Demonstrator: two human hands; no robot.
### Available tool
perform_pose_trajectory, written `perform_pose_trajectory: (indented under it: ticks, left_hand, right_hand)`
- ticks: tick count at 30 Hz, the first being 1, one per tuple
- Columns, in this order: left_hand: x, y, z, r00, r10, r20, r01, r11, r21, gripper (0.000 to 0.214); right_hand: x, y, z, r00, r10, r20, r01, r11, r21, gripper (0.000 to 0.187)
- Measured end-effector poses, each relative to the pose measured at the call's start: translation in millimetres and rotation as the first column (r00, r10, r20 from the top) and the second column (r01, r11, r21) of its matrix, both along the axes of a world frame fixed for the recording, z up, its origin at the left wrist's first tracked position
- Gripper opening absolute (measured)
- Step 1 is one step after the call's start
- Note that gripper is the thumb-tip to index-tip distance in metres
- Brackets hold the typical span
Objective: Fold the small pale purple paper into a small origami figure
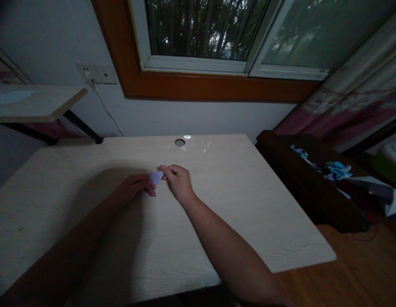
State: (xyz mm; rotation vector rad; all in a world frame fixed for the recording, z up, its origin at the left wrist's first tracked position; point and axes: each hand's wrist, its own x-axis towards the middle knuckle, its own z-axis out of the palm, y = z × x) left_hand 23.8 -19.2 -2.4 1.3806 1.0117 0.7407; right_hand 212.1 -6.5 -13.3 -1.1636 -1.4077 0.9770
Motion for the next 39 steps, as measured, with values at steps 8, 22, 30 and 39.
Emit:
perform_pose_trajectory:
  ticks: [8,22,30,39]
  left_hand:
    - [-3,0,-2.9,0.999,0.037,0.032,-0.037,0.999,-0.018,0.027]
    - [-3,-1,1.8,0.991,0.107,0.08,-0.105,0.994,-0.027,0.027]
    - [-4,1,-6.0,0.997,0.067,0.026,-0.068,0.998,0.011,0.029]
    - [-4,1,-5.6,0.997,0.046,-0.056,-0.04,0.995,0.093,0.027]
  right_hand:
    - [1,7,-1.3,0.983,-0.111,-0.147,0.101,0.992,-0.071,0.042]
    - [2,3,-1.3,0.945,0.326,-0.038,-0.327,0.944,-0.045,0.037]
    - [2,2,-0.8,0.96,0.275,-0.049,-0.278,0.957,-0.084,0.038]
    - [0,2,-1.3,0.964,0.257,-0.067,-0.263,0.96,-0.097,0.035]
